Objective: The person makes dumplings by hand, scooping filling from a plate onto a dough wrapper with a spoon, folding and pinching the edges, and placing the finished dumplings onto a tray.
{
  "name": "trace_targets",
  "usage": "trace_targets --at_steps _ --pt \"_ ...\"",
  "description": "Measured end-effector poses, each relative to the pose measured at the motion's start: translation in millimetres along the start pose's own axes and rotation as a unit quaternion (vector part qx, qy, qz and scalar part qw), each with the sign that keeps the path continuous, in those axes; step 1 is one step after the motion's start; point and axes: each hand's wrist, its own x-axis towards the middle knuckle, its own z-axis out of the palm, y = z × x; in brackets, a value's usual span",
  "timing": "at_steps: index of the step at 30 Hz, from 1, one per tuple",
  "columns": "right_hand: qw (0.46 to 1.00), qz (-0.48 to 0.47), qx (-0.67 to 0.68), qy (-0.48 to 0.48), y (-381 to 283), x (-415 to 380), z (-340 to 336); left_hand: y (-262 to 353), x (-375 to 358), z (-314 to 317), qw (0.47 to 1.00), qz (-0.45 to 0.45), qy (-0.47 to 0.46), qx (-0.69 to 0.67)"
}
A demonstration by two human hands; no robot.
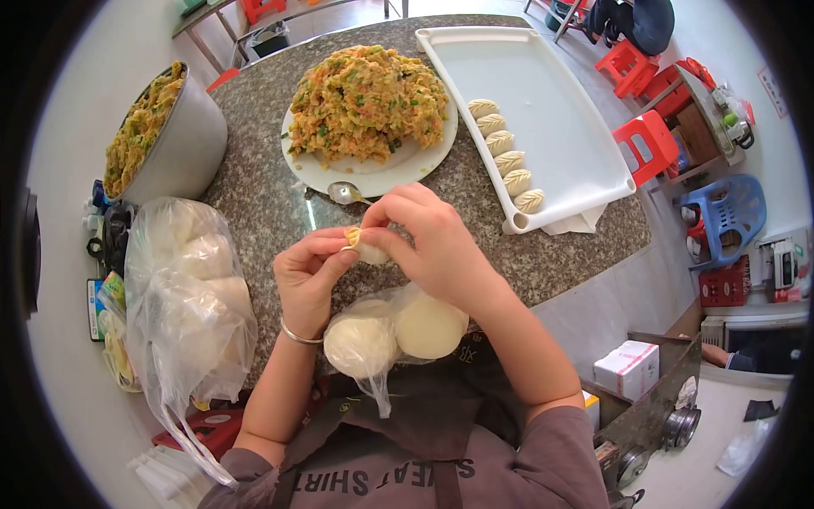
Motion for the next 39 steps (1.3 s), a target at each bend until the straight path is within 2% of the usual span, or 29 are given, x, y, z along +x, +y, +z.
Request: trace_targets --at_steps 5,8,10,11,12,13,15,17,18,20,24,26,29,32,34,37,38,39 --pt "0.997 -0.03 -0.053 0.043 2 -6 13 4 -1 3 0.999 -0.025 0.037 -0.026" --pt "0.997 -0.04 -0.058 0.026 -3 -6 10 4 -2 3 0.997 -0.027 0.065 -0.031" --pt "0.997 -0.04 -0.058 0.029 0 -6 10 7 -2 7 0.993 -0.018 0.069 0.096" --pt "0.997 -0.041 -0.059 0.033 1 -6 10 5 -2 6 0.993 -0.018 0.068 0.095" --pt "0.997 -0.041 -0.059 0.033 2 -7 9 2 -1 3 0.992 0.031 0.03 0.116" --pt "0.998 -0.024 -0.045 0.033 2 -8 9 1 0 1 0.987 0.081 -0.009 0.136" --pt "0.999 -0.007 -0.031 0.033 2 -8 6 4 1 3 0.992 0.058 -0.011 0.114" --pt "0.996 0.078 0.048 0.003 1 -5 1 5 1 3 0.995 0.035 -0.013 0.092" --pt "0.996 0.078 0.048 0.002 1 -3 0 3 0 1 0.995 0.038 -0.025 0.085" --pt "1.0 0.022 0.006 -0.001 1 0 -2 2 0 0 0.996 0.039 -0.037 0.076" --pt "1.0 -0.009 -0.012 -0.008 -2 -3 3 2 -1 0 0.997 0.038 -0.016 0.066" --pt "0.998 -0.015 -0.033 0.041 1 -6 10 1 -1 0 0.998 0.03 0.0 0.059" --pt "0.996 -0.053 -0.052 0.052 1 -6 13 -2 -2 -5 0.998 0.009 0.032 0.05" --pt "0.995 -0.057 -0.058 0.05 2 -6 14 0 -1 -1 0.998 0.024 0.031 0.045" --pt "0.995 -0.056 -0.062 0.055 3 -6 15 9 0 8 0.975 0.093 0.028 0.199" --pt "0.996 -0.039 -0.051 0.06 3 -8 16 6 1 1 0.965 0.103 -0.015 0.239" --pt "0.997 -0.022 -0.038 0.062 3 -8 15 6 1 2 0.965 0.103 -0.015 0.239" --pt "0.997 -0.023 -0.038 0.062 4 -8 13 5 1 3 0.981 0.069 -0.008 0.179"
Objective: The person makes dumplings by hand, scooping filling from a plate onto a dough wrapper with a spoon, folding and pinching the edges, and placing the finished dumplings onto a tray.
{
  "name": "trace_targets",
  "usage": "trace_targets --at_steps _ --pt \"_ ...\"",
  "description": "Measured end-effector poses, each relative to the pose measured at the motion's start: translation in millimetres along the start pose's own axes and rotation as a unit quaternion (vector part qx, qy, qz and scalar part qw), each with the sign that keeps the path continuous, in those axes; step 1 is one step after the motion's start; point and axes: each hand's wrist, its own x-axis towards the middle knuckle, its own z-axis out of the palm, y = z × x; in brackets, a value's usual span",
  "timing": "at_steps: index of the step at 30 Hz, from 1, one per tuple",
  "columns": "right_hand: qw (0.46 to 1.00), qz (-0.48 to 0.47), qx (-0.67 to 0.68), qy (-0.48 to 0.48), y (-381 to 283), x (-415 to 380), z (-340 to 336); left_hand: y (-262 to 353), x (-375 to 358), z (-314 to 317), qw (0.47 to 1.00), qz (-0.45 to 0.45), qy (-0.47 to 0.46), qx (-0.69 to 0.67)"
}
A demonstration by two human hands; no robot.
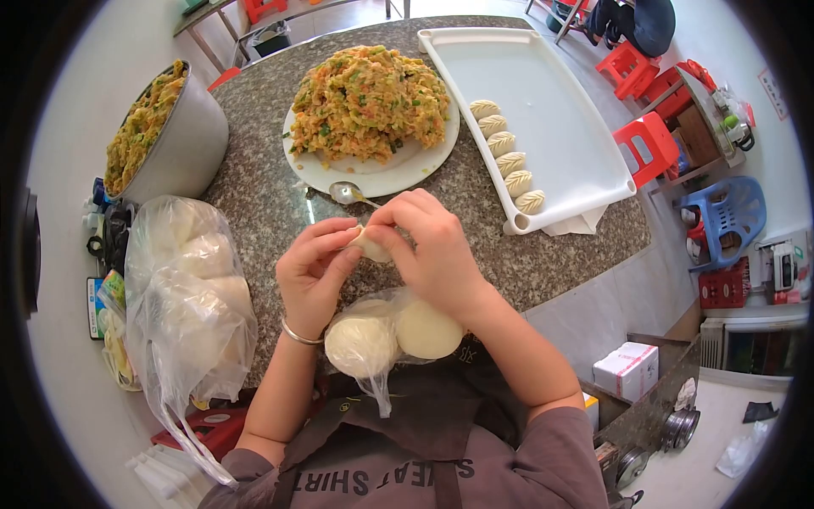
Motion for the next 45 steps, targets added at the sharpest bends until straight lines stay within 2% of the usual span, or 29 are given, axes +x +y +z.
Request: trace_targets --at_steps 1,2,3,5,8,11,13,18,21,23,24,26,34,38,39,40,43,45 --pt "0.999 0.031 0.024 -0.011 0 1 -3 0 0 1 0.997 -0.035 0.005 -0.062" --pt "0.997 0.062 0.049 -0.023 1 2 -6 -1 0 0 0.997 -0.035 0.006 -0.062" --pt "0.997 0.062 0.049 -0.023 1 5 -9 -2 -1 -1 0.998 -0.024 -0.006 -0.06" --pt "0.995 0.044 0.037 -0.086 0 10 -15 -4 -2 -2 0.998 -0.014 -0.019 -0.059" --pt "0.996 0.017 0.034 -0.077 -2 9 -11 -6 -1 -2 0.997 0.002 -0.024 -0.073" --pt "0.999 0.015 0.022 -0.028 -2 4 -1 -4 -2 -1 0.996 -0.014 -0.012 -0.088" --pt "1.0 0.002 0.016 -0.021 -2 2 3 -3 -2 -1 0.991 -0.05 0.031 -0.118" --pt "1.0 -0.021 -0.002 -0.01 -3 3 4 0 -1 1 0.989 -0.058 0.044 -0.126" --pt "0.999 0.024 0.029 0.001 -2 4 -1 -3 -1 0 0.989 -0.055 0.041 -0.128" --pt "0.988 0.095 0.082 -0.085 -2 7 -8 -5 -2 -2 0.992 -0.047 0.026 -0.116" --pt "0.988 0.096 0.082 -0.086 -1 9 -8 -4 -2 -2 0.994 -0.034 0.015 -0.106" --pt "0.995 0.028 0.053 -0.079 0 10 -6 -4 -2 -1 0.995 -0.022 0.001 -0.096" --pt "0.999 -0.015 0.015 -0.042 -3 3 5 -3 -3 -1 0.991 -0.047 0.048 -0.116" --pt "0.999 -0.01 0.024 -0.022 0 3 8 -5 0 -1 0.993 -0.033 0.018 -0.112" --pt "0.999 -0.011 0.024 -0.021 0 4 9 -2 1 1 0.964 -0.113 0.023 -0.241" --pt "0.999 -0.001 0.038 -0.013 0 4 11 -1 3 3 0.911 -0.191 0.027 -0.364" --pt "0.995 0.043 0.083 -0.023 -3 5 11 -10 -1 -3 0.882 -0.229 0.0 -0.412" --pt "0.99 0.077 0.112 -0.04 -5 7 11 -13 -3 -5 0.887 -0.224 0.0 -0.403"
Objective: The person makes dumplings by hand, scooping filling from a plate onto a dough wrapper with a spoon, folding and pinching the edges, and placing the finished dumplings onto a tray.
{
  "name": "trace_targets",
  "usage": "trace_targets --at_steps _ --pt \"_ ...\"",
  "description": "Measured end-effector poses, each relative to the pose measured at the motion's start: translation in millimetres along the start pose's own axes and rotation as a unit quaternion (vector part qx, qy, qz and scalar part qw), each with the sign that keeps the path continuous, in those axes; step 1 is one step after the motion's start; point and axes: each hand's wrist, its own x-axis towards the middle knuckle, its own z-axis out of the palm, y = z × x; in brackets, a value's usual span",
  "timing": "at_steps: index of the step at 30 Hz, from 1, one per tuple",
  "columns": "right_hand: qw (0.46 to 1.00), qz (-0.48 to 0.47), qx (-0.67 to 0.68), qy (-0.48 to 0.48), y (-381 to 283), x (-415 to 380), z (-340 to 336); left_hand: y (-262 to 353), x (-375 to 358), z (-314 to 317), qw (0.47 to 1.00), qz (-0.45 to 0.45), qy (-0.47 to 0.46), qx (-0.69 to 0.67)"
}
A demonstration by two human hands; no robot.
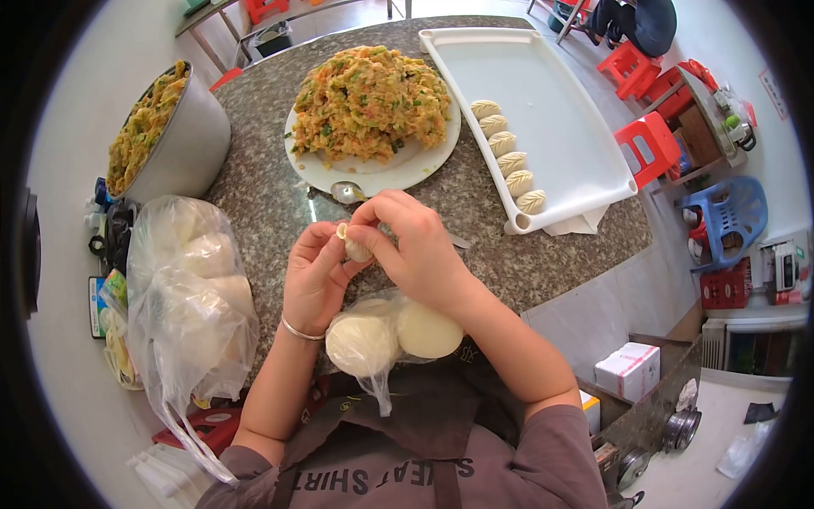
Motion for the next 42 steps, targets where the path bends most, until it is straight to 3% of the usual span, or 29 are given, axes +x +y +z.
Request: trace_targets --at_steps 6,12,15,17,24,26,29,33,41,42 --pt "0.999 -0.018 -0.048 -0.015 -2 1 1 1 -1 4 0.999 0.024 0.006 0.045" --pt "0.984 -0.124 -0.126 0.008 3 1 3 -1 0 2 0.995 0.066 0.014 0.07" --pt "0.984 -0.121 -0.132 0.006 5 0 3 -1 -1 3 0.993 0.063 0.011 0.101" --pt "0.992 -0.066 -0.109 0.015 5 -1 2 1 -1 4 0.992 0.057 0.006 0.113" --pt "0.989 -0.065 -0.119 0.065 3 -2 -5 4 -1 6 0.997 -0.012 -0.028 0.064" --pt "0.998 0.007 -0.025 0.052 0 0 -12 7 1 5 0.999 -0.035 -0.009 0.036" --pt "0.999 -0.02 0.048 0.011 9 4 -18 11 1 -2 0.994 -0.098 -0.053 -0.015" --pt "0.998 -0.043 0.046 -0.008 16 4 -22 12 1 1 0.991 -0.13 -0.037 -0.015" --pt "0.999 0.016 0.019 -0.021 1 -2 -18 15 3 5 0.989 -0.144 -0.038 -0.019" --pt "1.0 0.016 0.012 -0.018 1 -2 -20 15 1 12 0.99 -0.138 -0.002 0.005"
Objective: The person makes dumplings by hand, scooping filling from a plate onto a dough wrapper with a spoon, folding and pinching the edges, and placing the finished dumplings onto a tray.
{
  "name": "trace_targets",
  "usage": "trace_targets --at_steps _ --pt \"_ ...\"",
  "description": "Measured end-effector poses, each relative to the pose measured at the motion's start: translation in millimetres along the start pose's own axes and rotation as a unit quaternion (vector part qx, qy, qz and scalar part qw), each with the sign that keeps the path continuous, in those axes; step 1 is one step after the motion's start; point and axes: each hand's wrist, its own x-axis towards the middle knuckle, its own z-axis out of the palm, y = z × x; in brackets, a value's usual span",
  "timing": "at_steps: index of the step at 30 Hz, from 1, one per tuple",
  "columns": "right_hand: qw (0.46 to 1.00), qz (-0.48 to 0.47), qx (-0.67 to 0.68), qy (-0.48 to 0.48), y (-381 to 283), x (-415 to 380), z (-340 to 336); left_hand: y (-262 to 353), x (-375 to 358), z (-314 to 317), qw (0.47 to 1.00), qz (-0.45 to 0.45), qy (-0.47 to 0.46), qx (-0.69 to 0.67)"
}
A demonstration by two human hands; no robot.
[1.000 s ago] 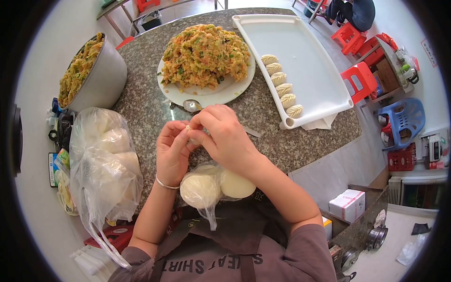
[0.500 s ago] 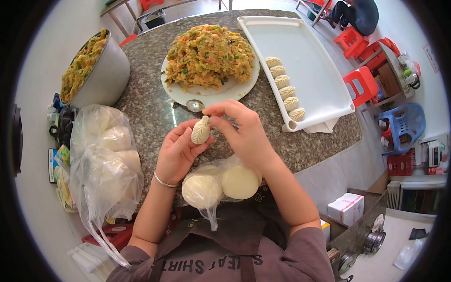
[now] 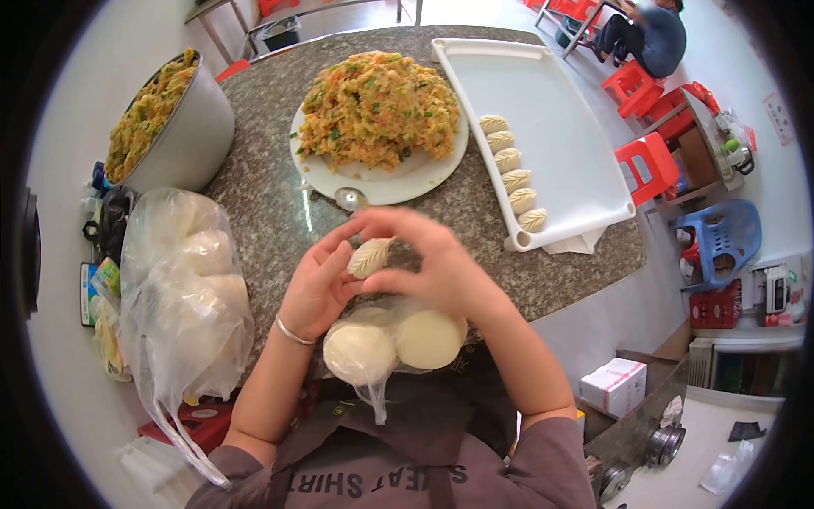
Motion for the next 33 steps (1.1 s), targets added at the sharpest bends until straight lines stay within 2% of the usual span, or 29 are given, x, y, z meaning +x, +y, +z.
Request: trace_targets --at_steps 1,2,3,4,6,8,10,11,13,14,16,17,21,23,24,26,27,29,31,32,33 --pt "0.996 -0.039 -0.044 -0.067 0 0 -3 -2 0 5 0.999 0.006 0.038 0.018" --pt "0.984 -0.077 -0.089 -0.135 0 1 -7 -3 1 2 0.999 0.007 0.028 0.016" --pt "0.982 -0.084 -0.103 -0.133 1 4 -16 -3 1 -7 1.0 -0.011 -0.009 0.006" --pt "0.985 -0.087 -0.101 -0.113 -1 12 -28 -2 1 -12 0.999 -0.028 -0.044 -0.003" --pt "0.999 -0.032 -0.034 0.018 10 31 -54 -2 1 -9 0.999 -0.02 -0.045 -0.005" --pt "0.988 -0.016 -0.079 0.134 31 67 -92 -1 1 -6 1.0 -0.022 -0.003 0.004" --pt "0.96 -0.03 -0.196 0.197 81 105 -130 -3 2 -9 1.0 -0.016 -0.021 -0.001" --pt "0.958 -0.039 -0.198 0.204 97 114 -137 -4 2 -10 1.0 -0.022 -0.022 -0.001" --pt "0.956 0.106 -0.248 0.116 110 130 -147 -5 2 -13 0.999 -0.026 -0.026 -0.011" --pt "0.956 0.096 -0.25 0.121 111 135 -151 -4 2 -14 0.999 -0.019 -0.033 -0.006" --pt "0.967 0.158 -0.2 0.004 98 138 -146 -3 3 -16 0.999 -0.022 -0.023 -0.01" --pt "0.954 0.171 -0.244 -0.011 91 137 -147 -3 3 -15 1.0 -0.023 -0.019 -0.01" --pt "0.959 0.171 -0.222 -0.052 83 132 -150 -3 4 -15 0.999 -0.03 -0.026 -0.009" --pt "0.978 0.107 -0.177 0.004 84 124 -147 -4 2 -15 0.999 -0.031 -0.02 -0.007" --pt "0.978 0.113 -0.175 0.005 81 115 -144 -4 1 -16 0.999 -0.037 -0.017 -0.008" --pt "0.986 0.007 -0.146 0.074 55 95 -136 -4 3 -17 0.999 -0.018 -0.025 -0.012" --pt "0.986 0.005 -0.157 0.057 34 76 -126 -3 3 -16 1.0 -0.018 -0.02 -0.011" --pt "0.99 0.058 -0.11 -0.065 -6 32 -102 -4 3 -16 0.999 -0.021 -0.02 -0.017" --pt "0.973 -0.044 -0.101 -0.205 -16 -9 -79 -5 3 -17 0.999 -0.024 -0.023 -0.017" --pt "0.964 -0.03 -0.11 -0.242 -22 -27 -69 -6 3 -17 0.999 -0.03 -0.011 -0.02" --pt "0.965 -0.045 -0.139 -0.217 -22 -43 -58 -6 3 -17 0.999 -0.026 -0.017 -0.016"
